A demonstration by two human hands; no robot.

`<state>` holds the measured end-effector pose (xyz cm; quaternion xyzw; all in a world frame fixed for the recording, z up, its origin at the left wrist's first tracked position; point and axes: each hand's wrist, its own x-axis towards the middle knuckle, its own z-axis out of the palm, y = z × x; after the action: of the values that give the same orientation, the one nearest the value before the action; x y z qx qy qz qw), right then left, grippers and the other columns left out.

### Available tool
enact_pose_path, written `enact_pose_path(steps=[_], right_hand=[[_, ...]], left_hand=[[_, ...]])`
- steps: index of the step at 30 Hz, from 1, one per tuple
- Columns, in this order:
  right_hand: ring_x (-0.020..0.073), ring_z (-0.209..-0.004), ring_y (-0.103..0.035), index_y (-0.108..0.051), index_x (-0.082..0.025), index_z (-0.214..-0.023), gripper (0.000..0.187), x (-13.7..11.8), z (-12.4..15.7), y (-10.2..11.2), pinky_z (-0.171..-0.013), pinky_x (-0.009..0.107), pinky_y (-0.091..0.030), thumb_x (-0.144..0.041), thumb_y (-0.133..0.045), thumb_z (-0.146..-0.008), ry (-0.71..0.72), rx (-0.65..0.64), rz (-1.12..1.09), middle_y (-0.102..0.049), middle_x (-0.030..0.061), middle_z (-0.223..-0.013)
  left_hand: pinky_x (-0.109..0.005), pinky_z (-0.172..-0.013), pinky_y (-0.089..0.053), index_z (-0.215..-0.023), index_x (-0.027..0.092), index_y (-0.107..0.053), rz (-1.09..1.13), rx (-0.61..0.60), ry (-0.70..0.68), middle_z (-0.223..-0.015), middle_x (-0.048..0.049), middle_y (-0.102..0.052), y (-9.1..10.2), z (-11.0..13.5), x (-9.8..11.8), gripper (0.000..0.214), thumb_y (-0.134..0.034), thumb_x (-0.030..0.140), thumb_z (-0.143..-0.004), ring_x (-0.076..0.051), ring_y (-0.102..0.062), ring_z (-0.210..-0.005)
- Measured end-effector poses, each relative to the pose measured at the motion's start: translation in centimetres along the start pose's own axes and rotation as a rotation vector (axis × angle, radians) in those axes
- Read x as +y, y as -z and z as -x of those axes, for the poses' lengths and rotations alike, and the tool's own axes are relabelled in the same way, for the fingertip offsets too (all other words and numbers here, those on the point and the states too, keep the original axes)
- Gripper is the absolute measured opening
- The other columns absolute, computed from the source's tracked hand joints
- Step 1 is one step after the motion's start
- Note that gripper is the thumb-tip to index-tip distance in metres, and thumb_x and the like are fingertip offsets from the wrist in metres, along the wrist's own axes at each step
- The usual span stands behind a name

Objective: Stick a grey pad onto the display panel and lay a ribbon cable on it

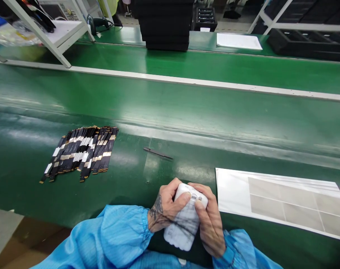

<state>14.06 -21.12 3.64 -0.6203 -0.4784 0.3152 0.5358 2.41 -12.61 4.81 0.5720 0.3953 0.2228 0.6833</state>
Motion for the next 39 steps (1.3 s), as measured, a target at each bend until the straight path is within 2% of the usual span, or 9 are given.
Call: enact_pose_path(steps=[3,6,11,15,18,22,29,34,39], right_hand=[[0.0092,-0.108,-0.054,-0.051,-0.037,-0.124,0.027,-0.3,-0.4,0.2,-0.096,0.017,-0.045,-0.030,-0.041,-0.101,-0.027,0.002,0.001,-0.055,-0.0030,-0.118],[0.0100,-0.105,-0.056,-0.054,-0.040,-0.123,0.025,-0.2,-0.6,0.2,-0.094,0.019,-0.047,-0.035,-0.043,-0.101,-0.128,0.028,-0.031,-0.058,-0.0042,-0.118],[0.0192,-0.110,-0.056,-0.058,-0.037,-0.122,0.031,0.4,-0.6,0.2,-0.102,0.037,-0.045,-0.050,-0.049,-0.095,-0.360,0.061,-0.183,-0.058,-0.0005,-0.123],[0.0253,-0.118,-0.053,-0.057,-0.037,-0.125,0.040,0.7,-0.4,0.2,-0.109,0.049,-0.037,-0.059,-0.045,-0.094,-0.437,0.051,-0.309,-0.054,0.0017,-0.131],[0.0258,-0.121,-0.052,-0.057,-0.039,-0.125,0.040,0.7,-0.3,0.2,-0.110,0.051,-0.035,-0.061,-0.041,-0.095,-0.452,0.044,-0.358,-0.054,0.0012,-0.132],[0.0242,-0.121,-0.053,-0.058,-0.041,-0.124,0.039,0.5,-0.5,0.1,-0.108,0.047,-0.040,-0.061,-0.041,-0.095,-0.449,0.028,-0.377,-0.056,0.0002,-0.131],[0.0128,-0.110,-0.060,-0.057,-0.044,-0.125,0.032,0.0,-0.7,0.1,-0.096,0.022,-0.050,-0.043,-0.059,-0.092,-0.319,0.012,-0.290,-0.060,-0.0054,-0.125],[0.0135,-0.110,-0.059,-0.058,-0.040,-0.125,0.029,-0.3,-0.9,0.1,-0.097,0.023,-0.049,-0.039,-0.054,-0.096,-0.263,-0.003,-0.262,-0.060,-0.0033,-0.124],[0.0117,-0.107,-0.060,-0.061,-0.043,-0.119,0.025,-0.7,-1.3,0.4,-0.094,0.019,-0.050,-0.036,-0.056,-0.095,-0.264,-0.029,-0.308,-0.062,-0.0058,-0.120]], left_hand=[[-0.025,-0.050,-0.027,-0.071,0.017,-0.045,0.028,0.001,0.049,-0.060,0.0013,-0.040,0.0,0.0,0.0,0.065,-0.049,0.081,-0.075,-0.011,-0.034,-0.055],[-0.025,-0.053,-0.029,-0.076,0.015,-0.048,0.095,-0.004,0.107,-0.065,0.0001,-0.043,-0.1,-0.1,0.4,0.067,-0.051,0.083,-0.074,-0.012,-0.037,-0.059],[-0.027,-0.060,-0.036,-0.089,0.013,-0.053,0.137,-0.039,0.130,-0.076,-0.0039,-0.051,0.0,-0.2,1.2,0.070,-0.050,0.082,-0.075,-0.014,-0.044,-0.067],[-0.028,-0.066,-0.039,-0.088,0.015,-0.052,0.081,-0.020,0.164,-0.081,-0.0037,-0.054,0.0,-0.3,1.1,0.055,-0.062,0.066,-0.073,-0.017,-0.049,-0.074],[-0.028,-0.064,-0.039,-0.083,0.016,-0.050,0.057,0.015,0.183,-0.077,-0.0017,-0.052,-0.1,-0.3,0.8,0.043,-0.061,0.056,-0.074,-0.016,-0.049,-0.071],[-0.028,-0.062,-0.038,-0.083,0.015,-0.050,0.065,0.020,0.167,-0.075,-0.0010,-0.051,-0.1,-0.2,0.7,0.040,-0.060,0.053,-0.073,-0.015,-0.048,-0.069],[-0.026,-0.062,-0.038,-0.084,0.014,-0.052,0.118,0.020,0.151,-0.075,-0.0013,-0.052,-0.1,-0.1,0.9,0.040,-0.063,0.051,-0.073,-0.014,-0.047,-0.068],[-0.026,-0.062,-0.038,-0.084,0.014,-0.052,0.126,0.017,0.127,-0.075,-0.0011,-0.052,-0.1,-0.1,0.8,0.042,-0.064,0.052,-0.073,-0.014,-0.047,-0.069],[-0.025,-0.064,-0.039,-0.088,0.014,-0.054,0.137,0.013,0.135,-0.078,-0.0017,-0.053,0.0,-0.1,0.7,0.056,-0.066,0.066,-0.072,-0.014,-0.048,-0.072]])
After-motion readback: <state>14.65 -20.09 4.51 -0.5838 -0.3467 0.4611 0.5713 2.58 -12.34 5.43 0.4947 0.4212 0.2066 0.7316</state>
